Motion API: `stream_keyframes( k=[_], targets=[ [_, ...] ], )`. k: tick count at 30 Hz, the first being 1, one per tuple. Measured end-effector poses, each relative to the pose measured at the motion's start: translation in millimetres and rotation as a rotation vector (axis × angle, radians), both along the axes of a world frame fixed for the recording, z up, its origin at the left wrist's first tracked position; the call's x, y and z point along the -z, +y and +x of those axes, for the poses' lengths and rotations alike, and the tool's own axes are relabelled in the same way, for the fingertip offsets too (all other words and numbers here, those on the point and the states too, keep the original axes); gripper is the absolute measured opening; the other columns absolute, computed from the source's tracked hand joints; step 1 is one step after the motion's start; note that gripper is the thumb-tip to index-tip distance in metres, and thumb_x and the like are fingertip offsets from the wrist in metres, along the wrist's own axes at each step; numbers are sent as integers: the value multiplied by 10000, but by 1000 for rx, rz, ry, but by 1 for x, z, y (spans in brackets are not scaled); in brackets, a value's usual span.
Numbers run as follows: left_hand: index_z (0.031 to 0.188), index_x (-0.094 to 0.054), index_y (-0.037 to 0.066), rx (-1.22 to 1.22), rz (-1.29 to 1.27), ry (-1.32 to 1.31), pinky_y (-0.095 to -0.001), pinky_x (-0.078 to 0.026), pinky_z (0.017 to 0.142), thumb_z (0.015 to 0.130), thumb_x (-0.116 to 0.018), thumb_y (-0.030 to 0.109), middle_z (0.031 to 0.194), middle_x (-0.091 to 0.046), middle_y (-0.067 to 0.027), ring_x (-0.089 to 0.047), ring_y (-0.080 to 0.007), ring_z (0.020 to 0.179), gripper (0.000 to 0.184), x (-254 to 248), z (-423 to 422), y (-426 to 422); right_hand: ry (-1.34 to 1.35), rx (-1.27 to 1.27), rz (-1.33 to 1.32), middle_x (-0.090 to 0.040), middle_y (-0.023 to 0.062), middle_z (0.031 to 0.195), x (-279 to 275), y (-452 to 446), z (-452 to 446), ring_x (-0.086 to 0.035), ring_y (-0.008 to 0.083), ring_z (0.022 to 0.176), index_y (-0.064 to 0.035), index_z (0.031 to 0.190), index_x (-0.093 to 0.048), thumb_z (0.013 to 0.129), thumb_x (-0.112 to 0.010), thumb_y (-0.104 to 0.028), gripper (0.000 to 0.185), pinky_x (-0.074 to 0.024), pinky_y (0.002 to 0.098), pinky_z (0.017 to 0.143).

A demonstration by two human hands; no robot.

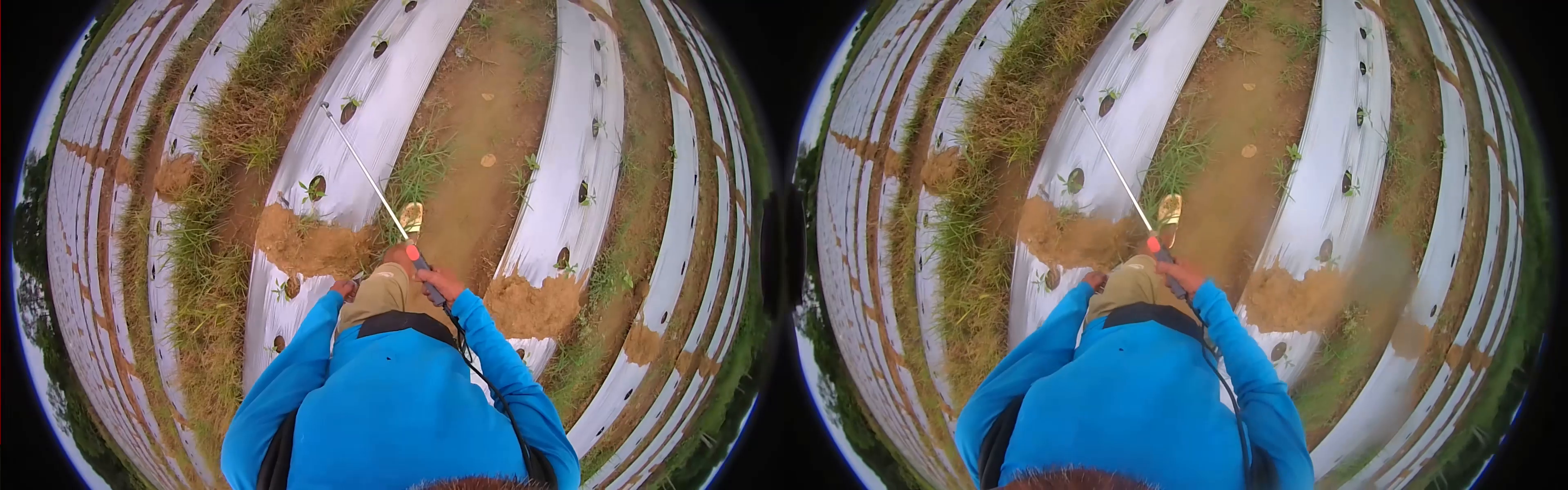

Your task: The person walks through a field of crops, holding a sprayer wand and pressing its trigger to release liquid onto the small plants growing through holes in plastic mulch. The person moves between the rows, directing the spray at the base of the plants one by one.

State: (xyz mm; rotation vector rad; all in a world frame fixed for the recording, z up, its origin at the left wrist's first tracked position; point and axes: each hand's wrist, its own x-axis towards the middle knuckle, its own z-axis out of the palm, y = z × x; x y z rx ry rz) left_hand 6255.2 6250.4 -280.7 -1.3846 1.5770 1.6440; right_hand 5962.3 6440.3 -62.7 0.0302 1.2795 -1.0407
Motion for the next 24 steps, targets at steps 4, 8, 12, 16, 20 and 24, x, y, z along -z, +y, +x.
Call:
stream_keyframes(
  k=[4, 8, 12, 16, 20, 24],
  targets=[
    [932, -587, 41, 317, -184, 316, -304, -467, 518, 814, -478, 332, 743, -604, -82, -565, -164, 584, 332, 142, -99, -71, 43, -59, 59, -479, 28, 583, -35, -60, -112, -440, 101, 442, -35, 846, -546, 671, -659, -369, 394, -318, 240, 366],
    [872, -571, 61, -115, 23, 159, -283, -396, 446, 852, -440, 304, 662, -539, -28, -471, -102, 511, 277, -82, -300, -154, 47, -79, 74, -474, 25, 585, -73, -112, -205, -432, 93, 439, -40, 857, -520, 685, -649, -363, 388, -314, 230, 367],
    [874, -574, 72, -53, 49, 100, -261, -388, 448, 859, -429, 297, 674, -545, -11, -471, -91, 505, 268, -88, -421, -227, -101, -9, -22, -470, 29, 590, -56, -145, -298, -421, 90, 439, -45, 860, -489, 696, -647, -347, 378, -314, 214, 383],
    [848, -555, 83, -77, -46, 66, -286, -369, 432, 821, -472, 289, 681, -537, -21, -469, -110, 495, 223, -73, -504, -265, 15, -30, 9, -475, 30, 587, -48, -178, -400, -430, 99, 467, -24, 816, -567, 688, -651, -366, 375, -316, 243, 397],
    [835, -535, 81, -148, 8, -213, -328, -350, 421, 787, -489, 242, 674, -522, -48, -458, -146, 476, 174, -47, -558, -268, 78, -87, -15, -497, 48, 610, -13, -208, -515, -461, 115, 484, -14, 840, -557, 677, -653, -365, 399, -344, 248, 413],
    [892, -585, 71, -199, 7, -249, -387, -433, 530, 780, -489, 284, 796, -584, -99, -548, -224, 623, 259, -66, -600, -239, 160, -134, -30, -503, 58, 627, -15, -242, -651, -483, 124, 503, -8, 839, -532, 648, -655, -380, 436, -372, 259, 426]
  ],
)
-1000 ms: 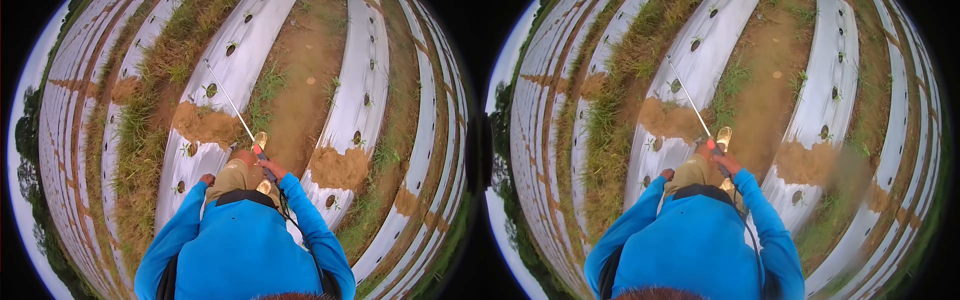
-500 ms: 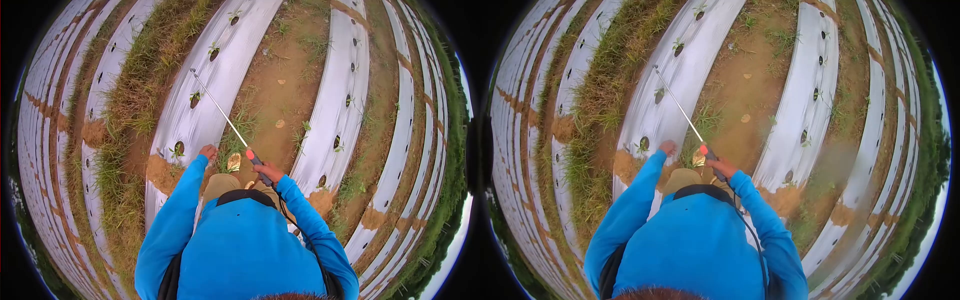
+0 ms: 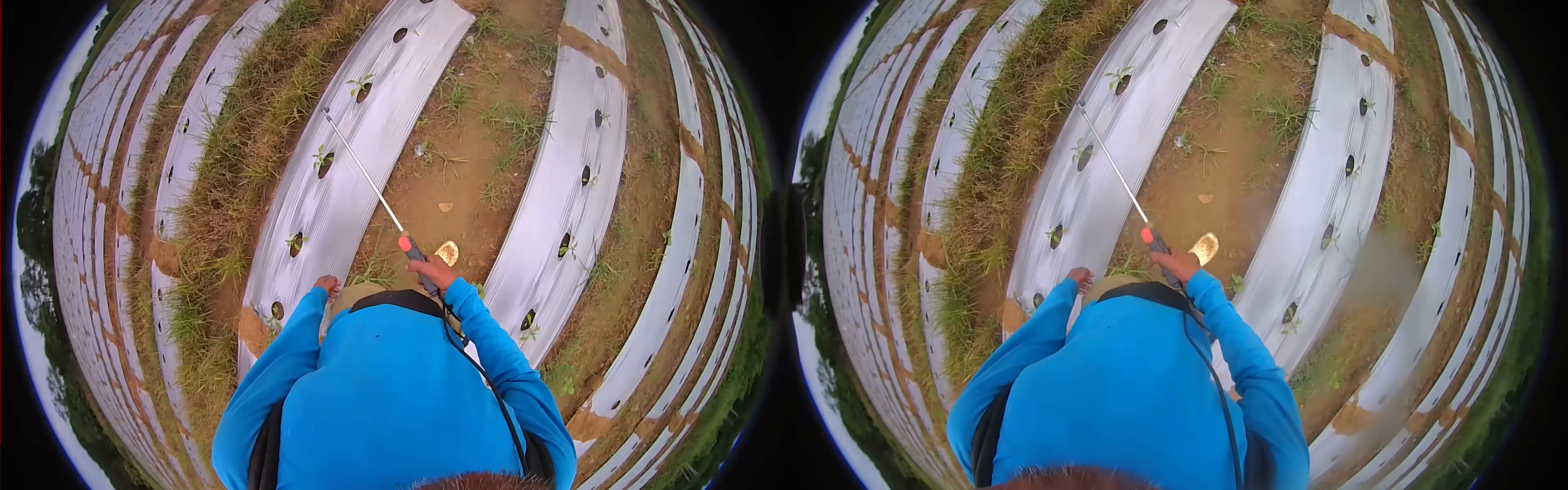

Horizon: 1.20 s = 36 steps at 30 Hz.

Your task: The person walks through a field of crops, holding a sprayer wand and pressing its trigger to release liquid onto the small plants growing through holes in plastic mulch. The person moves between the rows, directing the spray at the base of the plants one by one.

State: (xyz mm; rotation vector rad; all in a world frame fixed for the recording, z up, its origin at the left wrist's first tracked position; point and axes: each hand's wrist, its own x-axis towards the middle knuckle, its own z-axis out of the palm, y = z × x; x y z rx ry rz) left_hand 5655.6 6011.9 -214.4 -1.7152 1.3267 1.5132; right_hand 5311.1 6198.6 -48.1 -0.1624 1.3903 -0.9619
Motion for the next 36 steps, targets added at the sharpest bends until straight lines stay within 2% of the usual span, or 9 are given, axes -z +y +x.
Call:
stream_keyframes(
  k=[1, 2, 8, 10, 17, 22, 23, 29, 36],
  targets=[
    [922, -603, 70, 110, -55, 61, -399, -465, 597, 786, -475, 324, 831, -606, -115, -574, -251, 690, 315, 12, -27, -12, -21, -11, -73, -499, 54, 632, 2, -7, -32, -479, 121, 515, -6, 846, -532, 639, -653, -409, 469, -368, 261, 433],
    [960, -606, 53, 869, -431, 257, -390, -462, 737, 769, -477, 329, 915, -617, -150, -568, -332, 834, 360, 76, -13, -28, -14, 5, -101, -499, 54, 632, -3, -23, -69, -479, 121, 515, -6, 846, -532, 639, -653, -409, 469, -368, 261, 433],
    [943, -602, 54, 818, -413, 378, -369, -468, 713, 788, -475, 364, 881, -629, -116, -581, -297, 804, 369, 34, -200, -84, -88, 51, -84, -485, 24, 630, -24, -61, -221, -456, 99, 484, -57, 804, -520, 672, -652, -391, 382, -332, 242, 409],
    [883, -598, 57, 62, -45, 120, -340, -456, 540, 803, -493, 347, 781, -622, -83, -580, -204, 650, 319, -15, -307, -104, -87, 0, -66, -483, 19, 613, 17, -78, -265, -448, 90, 470, -57, 834, -515, 681, -650, -391, 392, -329, 232, 397],
    [823, -590, 39, -7, -23, 355, -293, -379, 425, 803, -516, 300, 658, -581, -65, -514, -138, 518, 272, 57, -548, -193, -93, 78, 51, -475, 21, 582, 11, -178, -458, -438, 88, 441, -66, 851, -486, 689, -648, -358, 372, -323, 233, 370],
    [797, -594, 39, 402, -54, 444, -280, -356, 425, 820, -507, 287, 599, -550, -41, -469, -112, 490, 263, 92, -696, -258, -100, 82, 81, -466, 17, 573, -40, -231, -586, -434, 89, 431, -76, 799, -485, 703, -624, -336, 310, -307, 224, 359],
    [814, -591, 53, 228, 30, 434, -270, -369, 436, 834, -495, 297, 618, -546, -29, -478, -104, 509, 263, 35, -741, -270, -76, 85, 80, -463, 14, 572, -55, -243, -609, -423, 86, 423, -80, 778, -487, 714, -615, -325, 284, -299, 222, 355],
    [884, -576, 97, 191, -31, 638, -275, -404, 462, 817, -483, 325, 716, -565, -16, -524, -120, 549, 255, -8, -934, -369, -127, 159, 76, -459, 8, 575, -35, -308, -745, -386, 85, 397, -75, 807, -487, 714, -624, -311, 288, -277, 223, 347],
    [900, -573, 95, 229, -51, 97, -315, -413, 472, 788, -485, 301, 741, -567, -46, -509, -150, 535, 251, 25, -1049, -443, 57, 110, -71, -460, 12, 577, 45, -394, -937, -414, 99, 437, -61, 857, -505, 700, -633, -301, 314, -303, 239, 379]
  ],
)
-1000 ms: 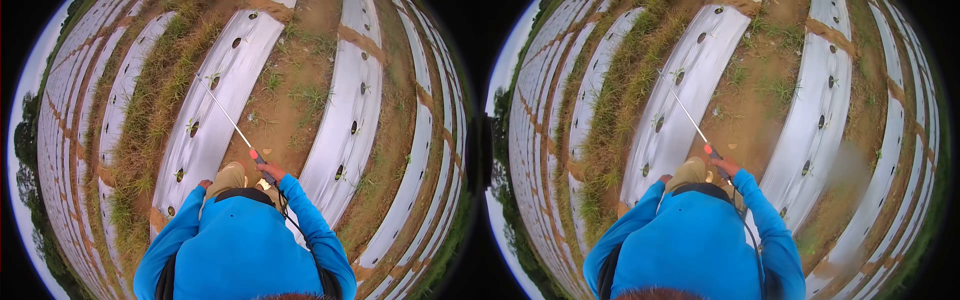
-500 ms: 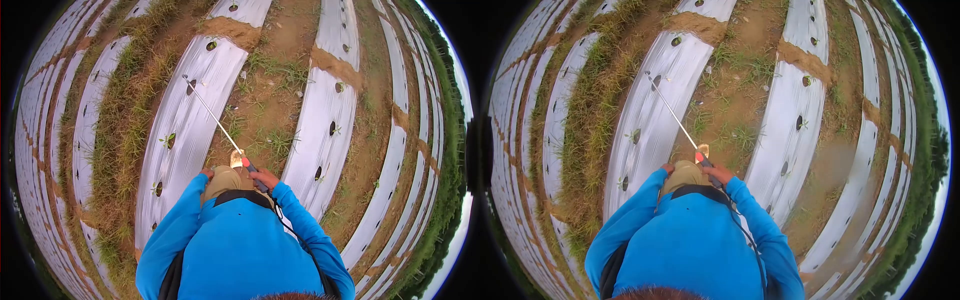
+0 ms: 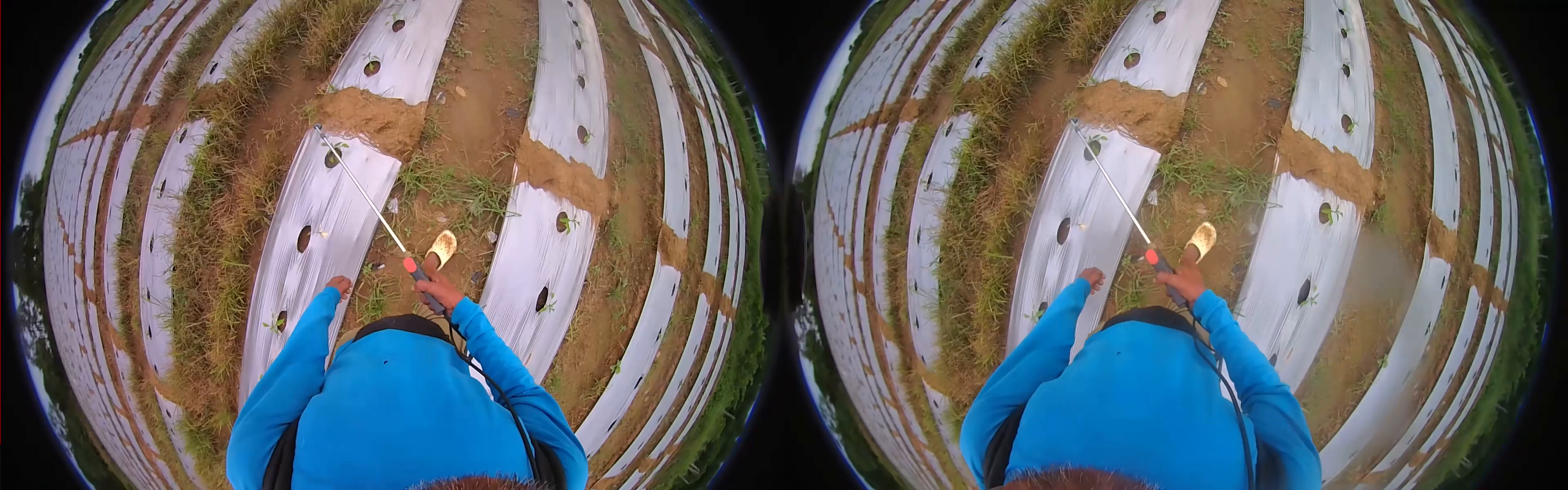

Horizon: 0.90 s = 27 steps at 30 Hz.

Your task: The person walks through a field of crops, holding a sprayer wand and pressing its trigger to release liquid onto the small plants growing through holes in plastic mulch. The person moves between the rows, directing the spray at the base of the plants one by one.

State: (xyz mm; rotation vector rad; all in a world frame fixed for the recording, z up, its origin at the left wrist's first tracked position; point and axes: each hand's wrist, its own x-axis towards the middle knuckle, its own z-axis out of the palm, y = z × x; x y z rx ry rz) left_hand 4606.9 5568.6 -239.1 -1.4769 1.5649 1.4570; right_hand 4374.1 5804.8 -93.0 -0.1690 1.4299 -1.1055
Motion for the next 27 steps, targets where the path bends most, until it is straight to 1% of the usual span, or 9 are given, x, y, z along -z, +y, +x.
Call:
stream_keyframes(
  k=[6, 8, 10, 11, 14, 22, 24, 25, 27],
  targets=[
    [944, -589, 74, -74, 28, -9, -386, -466, 588, 755, -519, 295, 832, -611, -96, -575, -247, 712, 298, -18, -77, -23, -106, 43, 26, -484, 29, 591, -56, -78, -195, -452, 107, 479, -34, 743, -546, 664, -654, -354, 347, -334, 242, 415],
    [823, -598, 50, 99, -75, 118, -385, -465, 646, 710, -505, 306, 766, -594, -105, -578, -252, 750, 295, 7, -113, -50, -98, -9, 27, -487, 32, 590, -75, -100, -253, -466, 106, 494, -31, 754, -541, 663, -657, -374, 373, -354, 242, 432],
    [837, -600, 39, 796, -545, 427, -345, -470, 654, 717, -497, 311, 777, -600, -110, -584, -234, 728, 315, 35, -150, -79, -95, -17, 41, -499, 38, 610, -71, -122, -303, -471, 106, 499, -33, 763, -542, 667, -653, -380, 377, -368, 243, 441],
    [868, -590, 58, 430, -236, 275, -330, -459, 573, 751, -475, 300, 742, -584, -85, -566, -193, 659, 292, 22, -190, -91, -77, -6, -1, -510, 41, 638, -71, -134, -326, -479, 107, 516, -35, 766, -538, 662, -653, -382, 381, -373, 243, 446],
    [892, -581, 81, -206, 60, 82, -352, -458, 521, 783, -480, 284, 766, -592, -80, -574, -218, 658, 251, -42, -312, -116, -68, -54, -49, -504, 32, 643, -47, -168, -395, -478, 103, 532, -34, 779, -543, 670, -646, -379, 376, -369, 242, 460],
    [936, -575, 80, -114, 133, 86, -346, -438, 487, 770, -489, 313, 762, -591, -70, -553, -177, 591, 298, 51, -545, -220, 200, -116, 5, -485, 14, 618, -36, -289, -598, -442, 93, 533, -39, 768, -555, 677, -636, -363, 346, -335, 254, 474],
    [942, -586, 84, 115, 140, 238, -355, -444, 513, 775, -514, 323, 767, -601, -71, -561, -183, 614, 300, 82, -593, -243, 185, -155, 37, -484, 18, 619, -54, -308, -649, -444, 97, 521, -40, 774, -545, 681, -634, -369, 353, -339, 253, 462],
    [857, -592, 50, 137, 213, -21, -309, -418, 459, 787, -522, 344, 639, -569, -43, -521, -166, 504, 310, 87, -640, -252, 108, -139, 90, -487, 22, 623, -58, -315, -676, -448, 97, 517, -44, 787, -540, 681, -631, -373, 358, -339, 249, 451],
    [863, -587, 56, 3, 178, 93, -299, -408, 453, 795, -520, 340, 636, -556, -35, -510, -148, 508, 300, 49, -720, -281, -14, -75, 106, -500, 33, 639, -88, -342, -728, -458, 95, 506, -42, 840, -538, 697, -624, -367, 366, -342, 233, 428]
  ],
)
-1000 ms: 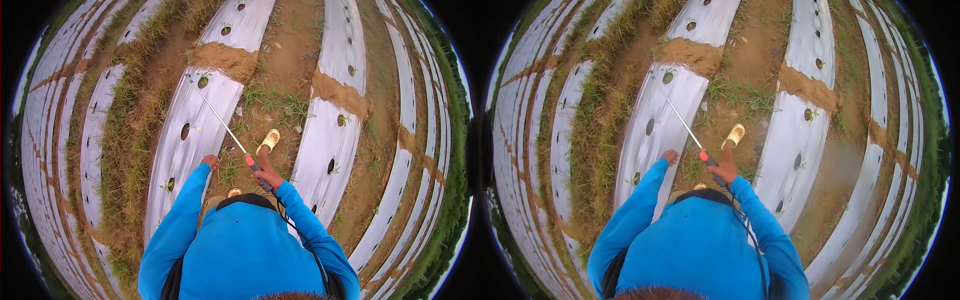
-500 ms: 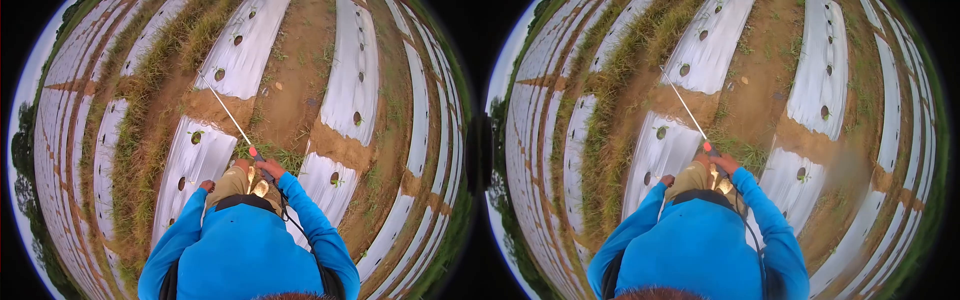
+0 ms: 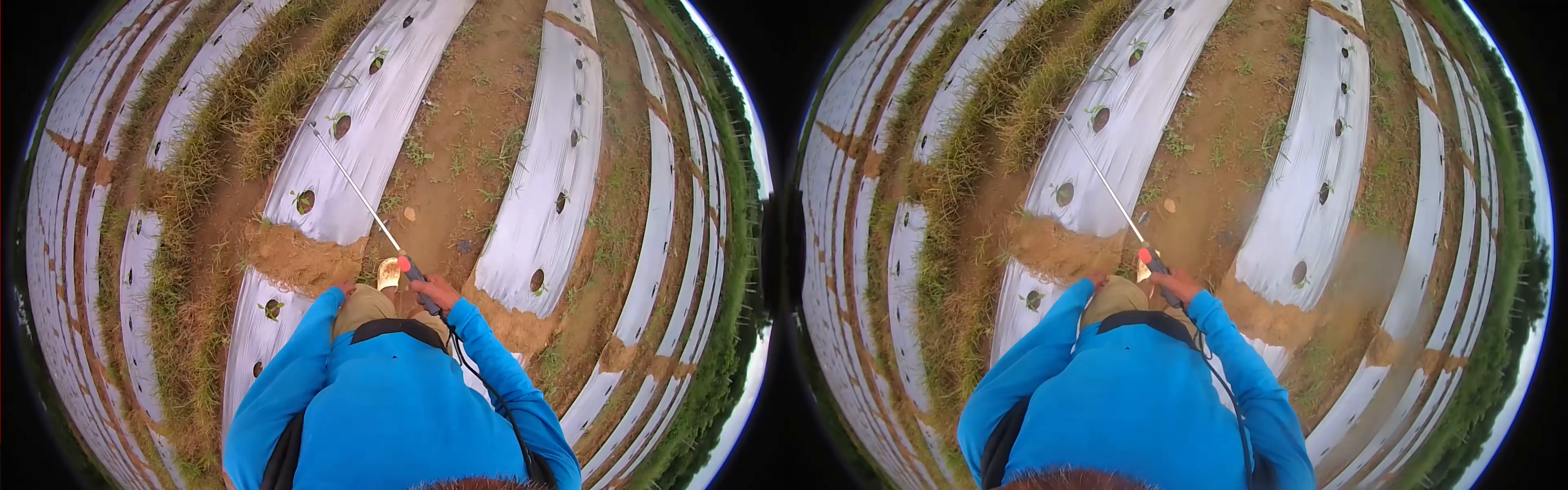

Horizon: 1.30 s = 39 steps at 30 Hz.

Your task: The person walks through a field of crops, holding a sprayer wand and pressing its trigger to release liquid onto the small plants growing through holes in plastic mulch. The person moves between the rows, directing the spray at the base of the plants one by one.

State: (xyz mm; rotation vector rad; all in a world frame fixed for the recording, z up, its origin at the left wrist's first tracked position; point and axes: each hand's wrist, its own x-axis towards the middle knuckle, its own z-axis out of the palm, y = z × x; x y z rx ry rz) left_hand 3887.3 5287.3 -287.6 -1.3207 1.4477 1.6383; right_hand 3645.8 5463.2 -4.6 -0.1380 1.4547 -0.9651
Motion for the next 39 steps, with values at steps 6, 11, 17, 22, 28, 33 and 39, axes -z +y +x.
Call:
stream_keyframes(
  k=[6, 11, 17, 22, 28, 33, 39],
  targets=[
    [863, -570, 67, -151, -73, 300, -236, -354, 431, 852, -462, 263, 681, -535, -19, -459, -75, 526, 225, -90, -207, -111, -143, 133, -8, -482, 24, 626, -3, -74, -145, -472, 95, 514, -29, 863, -546, 707, -639, -327, 349, -377, 232, 445],
    [858, -578, 79, -222, -94, -13, -269, -347, 409, 828, -459, 263, 679, -546, -36, -454, -113, 479, 221, -56, -312, -181, -131, 133, -50, -488, 35, 618, 34, -143, -278, -465, 101, 492, -22, 865, -520, 697, -655, -318, 366, -369, 243, 413],
    [923, -574, 106, -219, -116, -183, -360, -438, 530, 766, -494, 304, 784, -576, -50, -549, -183, 641, 265, -52, -391, -208, -101, 1, -47, -489, 41, 604, 45, -205, -486, -448, 108, 448, -18, 836, -490, 678, -654, -347, 400, -347, 247, 382],
    [864, -610, 42, 102, -349, 216, -346, -462, 684, 743, -476, 337, 784, -603, -126, -568, -250, 730, 346, -47, -507, -247, -82, 14, -60, -488, 25, 585, 16, -253, -622, -450, 110, 475, -23, 766, -545, 665, -653, -365, 373, -325, 255, 407],
    [911, -584, 82, -188, -69, -15, -369, -448, 560, 801, -472, 334, 782, -586, -74, -568, -217, 664, 297, -94, -717, -338, -23, 63, -40, -503, 26, 606, 35, -328, -770, -449, 122, 518, -8, 776, -585, 661, -648, -400, 414, -329, 277, 454],
    [879, -576, 73, -278, -79, 37, -318, -383, 431, 786, -483, 314, 693, -554, -51, -503, -148, 512, 274, -42, -863, -421, -18, 67, 3, -492, 38, 615, 58, -401, -899, -463, 112, 477, -43, 847, -525, 673, -643, -386, 402, -335, 251, 387],
    [873, -581, 67, 41, -118, -72, -289, -388, 438, 781, -507, 300, 703, -559, -50, -499, -130, 504, 261, -33, -1052, -505, -5, 58, 60, -496, 35, 608, -7, -484, -1059, -455, 101, 469, -41, 803, -523, 668, -644, -361, 368, -320, 238, 384]
  ],
)
